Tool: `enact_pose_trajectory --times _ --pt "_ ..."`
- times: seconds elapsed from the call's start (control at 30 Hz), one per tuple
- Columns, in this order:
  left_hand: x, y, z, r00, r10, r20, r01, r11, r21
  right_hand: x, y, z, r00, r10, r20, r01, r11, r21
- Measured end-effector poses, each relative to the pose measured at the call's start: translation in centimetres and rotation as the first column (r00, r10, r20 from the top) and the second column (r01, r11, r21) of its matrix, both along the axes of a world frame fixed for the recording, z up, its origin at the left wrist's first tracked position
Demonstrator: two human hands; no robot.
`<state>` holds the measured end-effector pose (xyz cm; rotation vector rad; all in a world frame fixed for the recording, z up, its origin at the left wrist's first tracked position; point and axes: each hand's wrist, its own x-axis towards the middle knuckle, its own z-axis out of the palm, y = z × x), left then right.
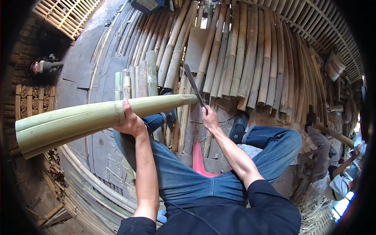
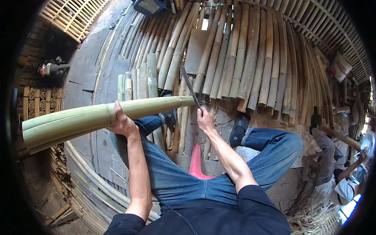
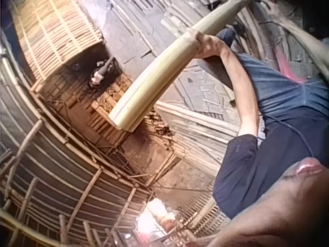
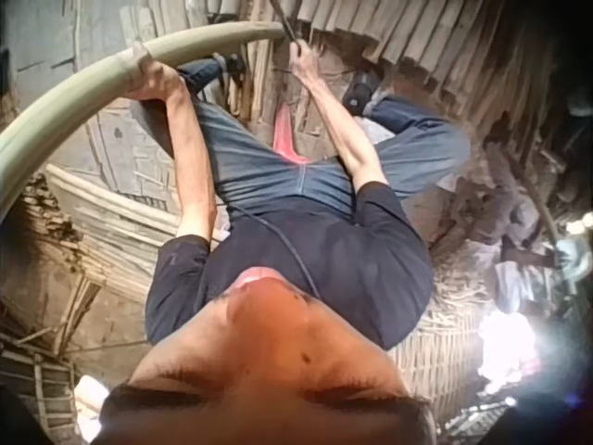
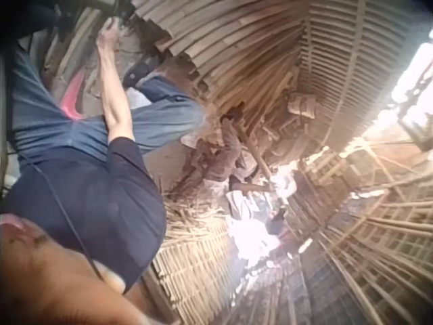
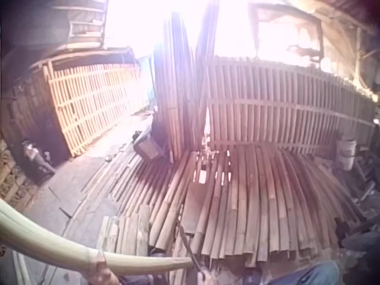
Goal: The person shapes and trims bamboo poles, scraping, cutting, and carving them using a large knife.
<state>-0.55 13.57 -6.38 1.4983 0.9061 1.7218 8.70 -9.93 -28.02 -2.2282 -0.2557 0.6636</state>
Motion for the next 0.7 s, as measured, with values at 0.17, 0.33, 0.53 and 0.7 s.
enact_pose_trajectory --times 0.17,0.33,0.53,0.7 --pt "-1.2 0.4 -0.5 0.996 -0.086 0.034 0.089 0.989 -0.114 0.5 4.5 9.0 0.985 -0.134 0.109 0.071 0.888 0.454" --pt "-1.1 -0.3 -0.1 0.991 -0.028 0.133 0.042 0.994 -0.103 0.6 6.0 16.9 0.982 -0.182 0.056 0.087 0.692 0.717" --pt "-2.0 0.6 -0.4 0.997 -0.076 0.005 0.076 0.980 -0.186 1.1 6.6 20.1 0.961 -0.243 0.129 0.032 0.565 0.824" --pt "-2.5 1.3 -1.0 0.988 -0.123 0.092 0.139 0.969 -0.206 1.2 6.2 15.6 0.846 -0.340 0.411 -0.054 0.712 0.701"
